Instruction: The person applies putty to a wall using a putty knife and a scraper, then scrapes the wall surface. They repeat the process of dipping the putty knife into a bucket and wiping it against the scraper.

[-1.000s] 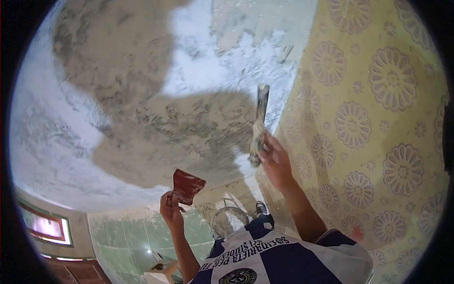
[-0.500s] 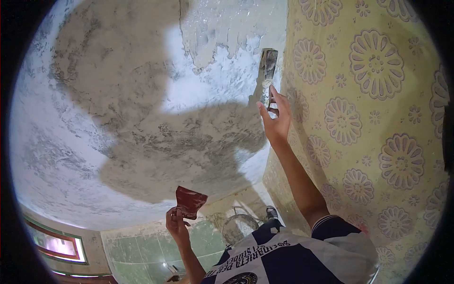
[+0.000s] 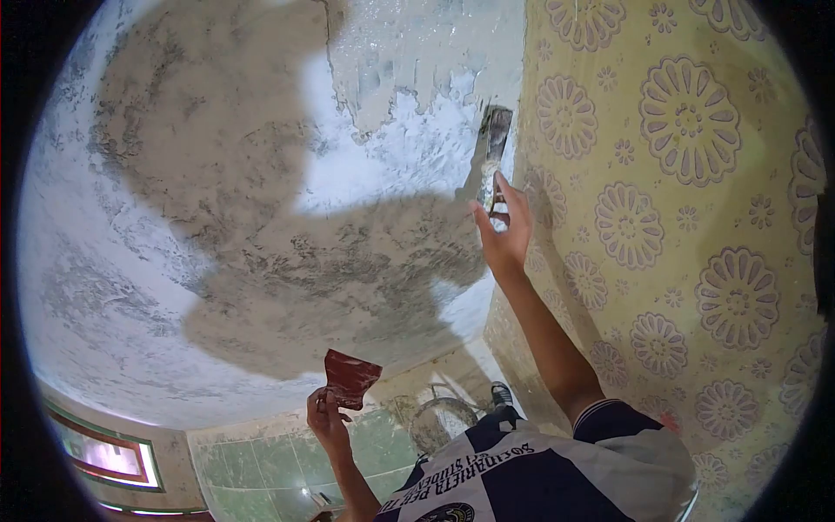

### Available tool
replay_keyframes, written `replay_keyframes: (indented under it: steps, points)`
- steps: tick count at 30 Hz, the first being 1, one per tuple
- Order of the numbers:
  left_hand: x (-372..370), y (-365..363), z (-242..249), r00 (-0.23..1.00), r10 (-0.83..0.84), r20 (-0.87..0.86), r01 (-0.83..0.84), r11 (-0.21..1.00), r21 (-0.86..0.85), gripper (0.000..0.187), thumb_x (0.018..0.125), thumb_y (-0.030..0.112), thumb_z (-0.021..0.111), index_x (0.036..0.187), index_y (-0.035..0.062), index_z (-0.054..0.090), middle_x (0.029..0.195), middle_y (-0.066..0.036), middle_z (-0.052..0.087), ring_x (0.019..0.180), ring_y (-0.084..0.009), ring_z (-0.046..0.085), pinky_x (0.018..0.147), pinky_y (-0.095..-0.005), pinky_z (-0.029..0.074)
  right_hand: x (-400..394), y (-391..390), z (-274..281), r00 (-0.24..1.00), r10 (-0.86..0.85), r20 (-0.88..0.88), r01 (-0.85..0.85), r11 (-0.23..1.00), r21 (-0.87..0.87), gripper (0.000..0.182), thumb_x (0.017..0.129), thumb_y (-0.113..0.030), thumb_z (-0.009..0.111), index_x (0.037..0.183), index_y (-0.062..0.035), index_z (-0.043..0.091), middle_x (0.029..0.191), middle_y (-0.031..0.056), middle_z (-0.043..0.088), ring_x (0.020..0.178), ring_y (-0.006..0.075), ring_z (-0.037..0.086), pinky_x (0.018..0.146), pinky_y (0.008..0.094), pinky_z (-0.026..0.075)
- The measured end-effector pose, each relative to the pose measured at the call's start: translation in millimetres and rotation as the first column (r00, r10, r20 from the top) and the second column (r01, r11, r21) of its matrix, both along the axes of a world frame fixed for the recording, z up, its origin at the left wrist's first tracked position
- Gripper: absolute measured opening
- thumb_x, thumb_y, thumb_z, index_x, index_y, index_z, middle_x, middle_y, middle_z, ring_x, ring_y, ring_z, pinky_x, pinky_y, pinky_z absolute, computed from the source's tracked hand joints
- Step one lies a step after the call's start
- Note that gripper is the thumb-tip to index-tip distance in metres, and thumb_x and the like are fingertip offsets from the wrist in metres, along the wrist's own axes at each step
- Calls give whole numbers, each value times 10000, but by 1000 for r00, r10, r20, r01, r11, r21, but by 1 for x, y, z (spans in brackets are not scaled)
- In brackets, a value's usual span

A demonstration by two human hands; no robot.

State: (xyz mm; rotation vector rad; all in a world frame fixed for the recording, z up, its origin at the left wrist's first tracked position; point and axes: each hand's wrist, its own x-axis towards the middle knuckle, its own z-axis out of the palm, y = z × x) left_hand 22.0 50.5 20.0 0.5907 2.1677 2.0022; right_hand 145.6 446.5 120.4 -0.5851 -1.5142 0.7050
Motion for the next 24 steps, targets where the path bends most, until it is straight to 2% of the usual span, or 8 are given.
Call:
replay_keyframes:
  steps: [2,6,9,11,12,14,18,24]
  points:
    - [-1,1,-3,1000,-2,2,2,1000,7,160,1017,111,562,1134,5,589,851,-28,668,668,-49,591,455,-194,460,0,6,12,999,-41,17,41,999,-15,580,866,-49,759,1408,-75,554,1232,115,585,1004,183,612,806,299,545]
    - [0,1,-3,1000,-19,-9,19,1000,-4,161,1018,116,559,1130,5,594,844,-22,665,661,-49,587,456,-194,461,-3,19,12,1000,-7,-30,8,1000,27,586,861,-57,765,1408,-77,554,1223,119,589,1000,189,616,804,298,543]
    - [0,0,-7,1000,-14,-6,14,1000,2,161,1018,121,562,1121,4,599,851,-21,665,662,-48,585,457,-193,463,-6,20,2,998,-50,40,47,996,78,586,859,-78,771,1404,-73,555,1212,127,592,994,205,618,805,302,542]
    - [0,-1,-11,1000,4,3,-4,1000,14,159,1017,121,563,1118,4,601,855,-22,665,667,-47,586,457,-191,462,-4,9,-9,997,-19,70,14,997,72,564,870,-62,755,1396,-56,552,1134,86,576,987,165,585,726,278,550]
    - [0,-2,-13,1000,21,15,-22,999,25,158,1017,121,563,1115,3,602,859,-22,665,672,-46,587,457,-190,462,-3,5,-18,997,-19,70,14,997,73,564,870,-62,755,1396,-56,552,1134,86,576,987,165,585,726,278,550]
    - [-3,-8,-19,1000,2,-5,-2,1000,7,160,1018,121,562,1119,3,600,862,-23,665,677,-46,589,457,-190,463,-1,0,-33,994,9,106,-11,1000,27,583,859,-79,767,1401,-74,552,1192,131,593,991,219,618,813,317,548]
    - [-1,-7,-15,1000,-5,23,5,1000,2,164,1020,118,557,1132,4,593,868,-23,664,690,-45,591,459,-191,465,1,-2,-21,998,24,62,-22,999,-26,580,863,-77,761,1402,-72,545,1184,129,592,997,209,616,809,314,546]
    - [1,-2,-11,1000,-25,0,25,1000,3,166,1018,118,561,1135,4,591,860,-29,670,680,-52,598,462,-199,476,-3,18,24,1000,17,-12,-17,998,68,571,864,-67,759,1394,-83,547,1185,118,595,961,193,619,785,308,541]
